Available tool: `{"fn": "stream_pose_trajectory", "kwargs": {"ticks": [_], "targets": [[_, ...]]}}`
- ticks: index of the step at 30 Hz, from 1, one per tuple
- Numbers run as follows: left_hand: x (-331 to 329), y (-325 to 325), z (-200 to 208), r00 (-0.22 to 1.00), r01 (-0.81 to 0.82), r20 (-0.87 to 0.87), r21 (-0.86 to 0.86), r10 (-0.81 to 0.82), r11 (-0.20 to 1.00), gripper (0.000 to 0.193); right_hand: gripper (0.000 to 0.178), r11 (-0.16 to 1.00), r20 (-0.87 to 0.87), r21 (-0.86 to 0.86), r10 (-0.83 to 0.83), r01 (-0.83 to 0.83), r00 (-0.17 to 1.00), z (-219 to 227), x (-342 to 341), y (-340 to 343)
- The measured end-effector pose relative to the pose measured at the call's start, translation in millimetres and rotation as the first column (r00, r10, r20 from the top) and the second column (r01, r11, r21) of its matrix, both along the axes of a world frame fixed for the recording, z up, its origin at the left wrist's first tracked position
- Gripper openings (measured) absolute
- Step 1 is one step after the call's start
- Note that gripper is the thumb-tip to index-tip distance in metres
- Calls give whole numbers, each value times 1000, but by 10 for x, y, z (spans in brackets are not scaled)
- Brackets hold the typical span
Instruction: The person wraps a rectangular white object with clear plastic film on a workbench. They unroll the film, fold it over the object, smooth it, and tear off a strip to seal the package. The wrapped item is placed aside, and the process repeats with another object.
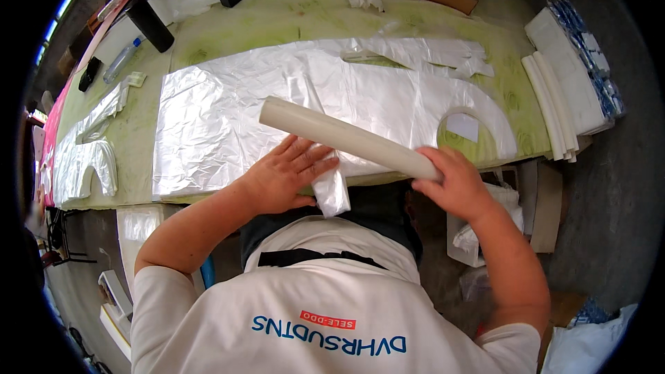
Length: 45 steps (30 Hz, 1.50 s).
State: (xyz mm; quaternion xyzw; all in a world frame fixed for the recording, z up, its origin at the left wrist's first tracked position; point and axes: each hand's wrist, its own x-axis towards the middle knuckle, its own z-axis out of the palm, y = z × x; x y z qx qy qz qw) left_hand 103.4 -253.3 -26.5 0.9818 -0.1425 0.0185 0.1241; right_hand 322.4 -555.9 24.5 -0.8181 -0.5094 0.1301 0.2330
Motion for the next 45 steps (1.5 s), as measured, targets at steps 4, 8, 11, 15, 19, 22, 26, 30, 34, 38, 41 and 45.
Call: {"fn": "stream_pose_trajectory", "kwargs": {"ticks": [4,8,11,15,19,22,26,30,34,38,41,45], "targets": [[-78,-16,128,998,48,-31,23,-47,999,77,53,991,300,-113,104,-73,948,9,343,720],[-11,-43,79,998,47,45,37,-49,998,71,55,988,354,-101,-76,119,932,-156,767,1104],[-15,-105,-53,990,3,142,-2,-2,1000,66,61,968,429,-54,-198,244,881,-211,833,1224],[-27,-115,12,996,-41,75,-104,49,994,61,65,984,574,146,0,-102,819,-224,414,1097],[-60,-38,84,998,-34,36,-326,49,945,57,65,912,408,217,239,-348,881,-336,-223,885],[-66,-32,168,999,-20,21,-410,31,912,52,58,867,302,347,258,-358,918,-424,-441,958],[-97,-56,165,998,4,63,-412,24,911,47,38,827,196,386,360,-409,912,-430,-507,1218],[-76,-94,100,975,-31,152,-628,162,777,48,17,816,87,399,421,-419,903,-534,-487,1365],[-149,-140,48,891,-321,122,-512,437,797,49,16,804,33,449,420,-389,907,-553,-513,1409],[-100,-67,39,899,-320,157,-403,409,857,48,18,827,-22,437,402,-353,915,-570,-503,1388],[-76,-25,43,889,-332,153,-432,431,838,51,15,911,-214,355,297,-209,931,-499,-505,1405],[-31,-33,18,816,-444,72,-557,574,702,67,17,987,-622,114,-21,116,783,-411,-527,1581]]}}
